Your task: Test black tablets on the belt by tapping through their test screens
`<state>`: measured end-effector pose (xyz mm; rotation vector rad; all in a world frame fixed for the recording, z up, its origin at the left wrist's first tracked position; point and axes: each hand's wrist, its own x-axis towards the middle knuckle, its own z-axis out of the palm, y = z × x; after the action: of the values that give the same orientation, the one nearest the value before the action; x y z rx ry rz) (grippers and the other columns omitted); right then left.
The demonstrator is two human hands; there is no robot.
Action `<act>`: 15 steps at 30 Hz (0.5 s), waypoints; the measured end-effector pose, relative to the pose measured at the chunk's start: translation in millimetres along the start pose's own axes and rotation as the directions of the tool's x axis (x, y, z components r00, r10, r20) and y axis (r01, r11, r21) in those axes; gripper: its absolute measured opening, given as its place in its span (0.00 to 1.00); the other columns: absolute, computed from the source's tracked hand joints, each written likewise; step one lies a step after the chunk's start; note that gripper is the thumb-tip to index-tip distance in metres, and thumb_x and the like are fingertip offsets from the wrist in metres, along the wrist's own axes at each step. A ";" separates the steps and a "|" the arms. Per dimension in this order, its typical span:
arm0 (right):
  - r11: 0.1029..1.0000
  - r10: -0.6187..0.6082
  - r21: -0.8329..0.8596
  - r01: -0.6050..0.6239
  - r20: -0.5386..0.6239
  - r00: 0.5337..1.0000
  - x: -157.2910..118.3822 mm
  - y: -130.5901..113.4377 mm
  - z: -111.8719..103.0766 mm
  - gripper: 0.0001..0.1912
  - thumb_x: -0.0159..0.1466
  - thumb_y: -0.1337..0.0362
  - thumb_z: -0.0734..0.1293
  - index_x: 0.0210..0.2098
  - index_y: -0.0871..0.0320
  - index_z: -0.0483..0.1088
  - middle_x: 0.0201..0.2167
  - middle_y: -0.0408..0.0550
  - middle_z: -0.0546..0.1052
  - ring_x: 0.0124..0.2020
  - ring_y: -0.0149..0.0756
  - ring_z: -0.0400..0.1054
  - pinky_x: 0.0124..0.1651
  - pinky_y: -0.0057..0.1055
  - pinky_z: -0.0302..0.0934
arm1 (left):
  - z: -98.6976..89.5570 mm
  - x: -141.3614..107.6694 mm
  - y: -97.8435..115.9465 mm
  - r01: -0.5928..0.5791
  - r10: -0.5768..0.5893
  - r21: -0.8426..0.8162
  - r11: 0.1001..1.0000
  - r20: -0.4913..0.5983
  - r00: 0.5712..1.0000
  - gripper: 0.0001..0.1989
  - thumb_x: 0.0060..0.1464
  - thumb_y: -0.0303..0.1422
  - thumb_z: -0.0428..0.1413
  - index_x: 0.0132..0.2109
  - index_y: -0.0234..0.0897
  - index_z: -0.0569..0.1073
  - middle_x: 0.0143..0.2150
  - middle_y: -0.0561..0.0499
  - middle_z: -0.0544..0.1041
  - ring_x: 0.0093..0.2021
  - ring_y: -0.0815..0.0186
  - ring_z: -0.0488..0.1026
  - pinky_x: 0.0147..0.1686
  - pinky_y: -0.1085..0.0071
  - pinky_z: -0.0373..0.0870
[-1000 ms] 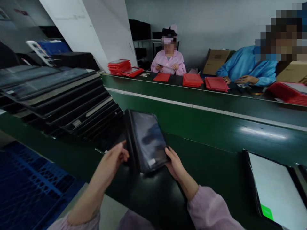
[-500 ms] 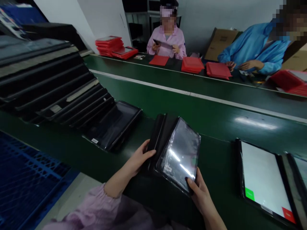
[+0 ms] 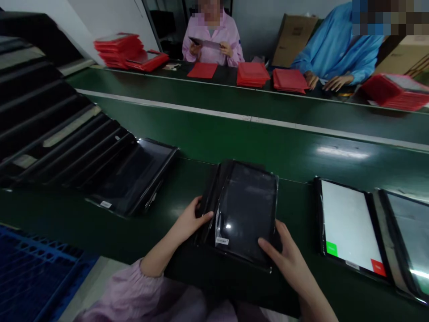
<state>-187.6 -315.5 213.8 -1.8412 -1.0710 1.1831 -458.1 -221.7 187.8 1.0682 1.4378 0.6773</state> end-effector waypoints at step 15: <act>0.938 0.278 0.289 -0.191 -0.299 0.913 -10.5 35.8 -35.4 0.38 0.49 0.34 0.78 0.49 0.53 0.76 0.43 0.53 0.86 0.45 0.55 0.82 0.47 0.45 0.79 | -76.8 6.2 -16.4 -0.023 0.149 0.426 0.904 -0.264 0.953 0.41 0.52 0.55 0.56 0.65 0.32 0.72 0.67 0.29 0.75 0.69 0.35 0.70 0.72 0.41 0.62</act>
<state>-147.5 -344.1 199.0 -1.9137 -0.4896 1.0322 -535.9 -210.0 183.7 1.4168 1.8567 0.6202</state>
